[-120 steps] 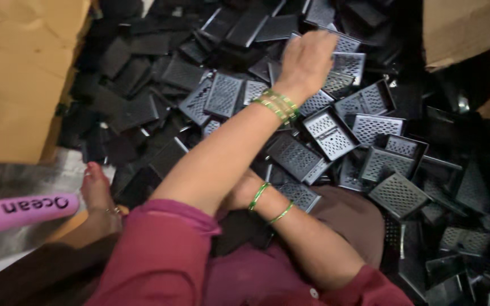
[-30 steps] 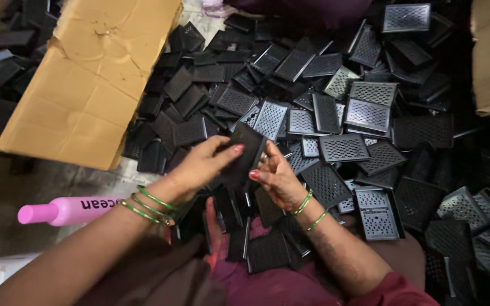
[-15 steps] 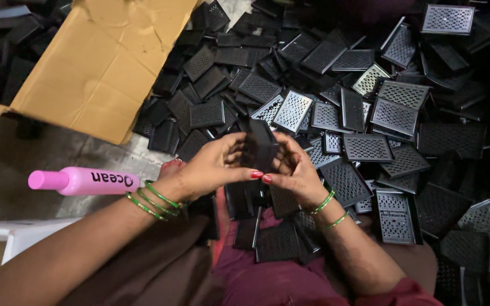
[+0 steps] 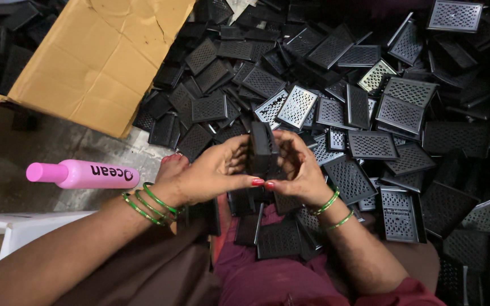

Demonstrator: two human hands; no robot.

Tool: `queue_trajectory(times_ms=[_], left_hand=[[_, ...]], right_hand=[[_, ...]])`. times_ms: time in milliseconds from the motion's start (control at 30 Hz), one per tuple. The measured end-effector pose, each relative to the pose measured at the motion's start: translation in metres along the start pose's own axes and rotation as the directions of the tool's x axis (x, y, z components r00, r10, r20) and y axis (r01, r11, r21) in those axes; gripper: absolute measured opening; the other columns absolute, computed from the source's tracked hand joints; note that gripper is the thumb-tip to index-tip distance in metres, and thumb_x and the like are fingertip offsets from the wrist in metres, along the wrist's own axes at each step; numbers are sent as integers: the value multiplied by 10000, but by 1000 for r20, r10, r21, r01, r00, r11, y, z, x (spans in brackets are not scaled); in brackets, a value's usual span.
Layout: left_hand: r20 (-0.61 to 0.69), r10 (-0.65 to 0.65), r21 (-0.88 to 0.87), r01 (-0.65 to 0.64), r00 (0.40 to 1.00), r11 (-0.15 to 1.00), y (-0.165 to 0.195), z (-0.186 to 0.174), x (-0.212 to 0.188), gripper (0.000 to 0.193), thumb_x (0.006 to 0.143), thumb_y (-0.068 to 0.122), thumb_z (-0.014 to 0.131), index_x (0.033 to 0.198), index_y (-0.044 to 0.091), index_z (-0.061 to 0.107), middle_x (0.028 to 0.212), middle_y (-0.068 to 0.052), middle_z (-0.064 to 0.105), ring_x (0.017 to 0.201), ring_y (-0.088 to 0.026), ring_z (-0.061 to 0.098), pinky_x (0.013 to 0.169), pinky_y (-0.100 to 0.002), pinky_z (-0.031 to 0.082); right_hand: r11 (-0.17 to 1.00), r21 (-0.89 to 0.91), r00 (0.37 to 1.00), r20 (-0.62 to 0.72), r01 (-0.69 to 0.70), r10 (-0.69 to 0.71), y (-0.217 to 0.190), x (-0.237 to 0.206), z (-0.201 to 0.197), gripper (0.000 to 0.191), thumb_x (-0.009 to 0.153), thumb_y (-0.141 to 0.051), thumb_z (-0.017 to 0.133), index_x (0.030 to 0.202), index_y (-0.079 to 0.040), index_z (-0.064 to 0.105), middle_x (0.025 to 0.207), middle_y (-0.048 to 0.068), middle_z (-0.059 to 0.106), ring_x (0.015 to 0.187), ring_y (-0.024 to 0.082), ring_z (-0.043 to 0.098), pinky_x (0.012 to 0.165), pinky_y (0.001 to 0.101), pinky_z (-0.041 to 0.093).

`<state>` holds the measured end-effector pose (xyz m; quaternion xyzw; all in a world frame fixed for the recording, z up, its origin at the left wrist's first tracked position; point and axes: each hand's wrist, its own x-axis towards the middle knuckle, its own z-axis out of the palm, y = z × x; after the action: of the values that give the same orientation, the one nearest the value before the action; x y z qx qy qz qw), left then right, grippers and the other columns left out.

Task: The person sits on the floor surrounded by a large pile of small black plastic grates. They repeatedly pick up individual grates, turn them over in their hands to inspect them, and place them back into the pile. Another person is visible in the background performing a similar task.

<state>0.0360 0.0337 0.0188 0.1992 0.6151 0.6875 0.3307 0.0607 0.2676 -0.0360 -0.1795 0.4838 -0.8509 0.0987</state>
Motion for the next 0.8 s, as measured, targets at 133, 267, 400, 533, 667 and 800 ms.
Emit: queue_trajectory(times_ms=[133, 267, 400, 533, 667, 800], left_hand=[[-50, 73, 191, -63, 996, 980, 11, 9, 2, 754, 891, 100, 779, 1514, -18, 371, 1334, -81, 619, 1238, -136, 600, 1075, -313, 508], [-222, 117, 432, -10, 968, 902, 25, 21, 6, 454, 928, 194, 739, 1333, 17, 635, 1085, -25, 755, 985, -66, 653, 855, -261, 576], [-395, 157, 619, 136, 905, 774, 29, 22, 12, 312, 903, 204, 753, 1161, 34, 708, 837, -4, 726, 742, -64, 661, 685, -265, 557], [-348, 57, 516, 140, 936, 845, 18, 8, 12, 240, 952, 153, 722, 1147, 12, 729, 847, -10, 685, 747, -53, 584, 662, -260, 497], [-254, 5, 93, 19, 967, 996, -1, -1, 12, 282, 935, 97, 691, 1195, -10, 671, 1014, 21, 749, 911, -28, 682, 821, -223, 567], [-282, 49, 117, -16, 958, 993, -14, 2, 15, 291, 886, 77, 757, 1137, -28, 655, 989, -22, 740, 892, -77, 691, 806, -257, 582]], right_hand=[[973, -231, 998, -67, 0, -15, 0, 1, 3, 930, 690, -163, 931, 1472, 4, 457, 1382, 82, 555, 1279, 180, 587, 1128, 355, 496], [720, -674, 951, -85, 165, -298, 1, 2, 12, 870, 699, -206, 952, 1417, 5, 508, 1389, 80, 570, 1262, 192, 627, 1096, 342, 537], [579, -810, 933, -135, 90, -334, 2, -1, 15, 902, 646, -237, 995, 1387, 10, 545, 1249, 62, 611, 1128, 171, 640, 1003, 321, 543], [867, -498, 981, -180, -28, -71, 1, 6, -4, 579, 820, -146, 868, 1320, 1, 615, 1193, 50, 641, 1079, 132, 625, 964, 290, 532], [954, -195, 967, -163, -227, 196, 11, 4, -26, 313, 859, -99, 809, 1136, -22, 685, 1006, -17, 717, 928, 74, 647, 856, 248, 535], [976, -133, 966, -215, -175, 144, 29, -3, -37, 207, 884, -68, 823, 1048, -31, 702, 935, -30, 704, 872, 53, 622, 827, 232, 515]])
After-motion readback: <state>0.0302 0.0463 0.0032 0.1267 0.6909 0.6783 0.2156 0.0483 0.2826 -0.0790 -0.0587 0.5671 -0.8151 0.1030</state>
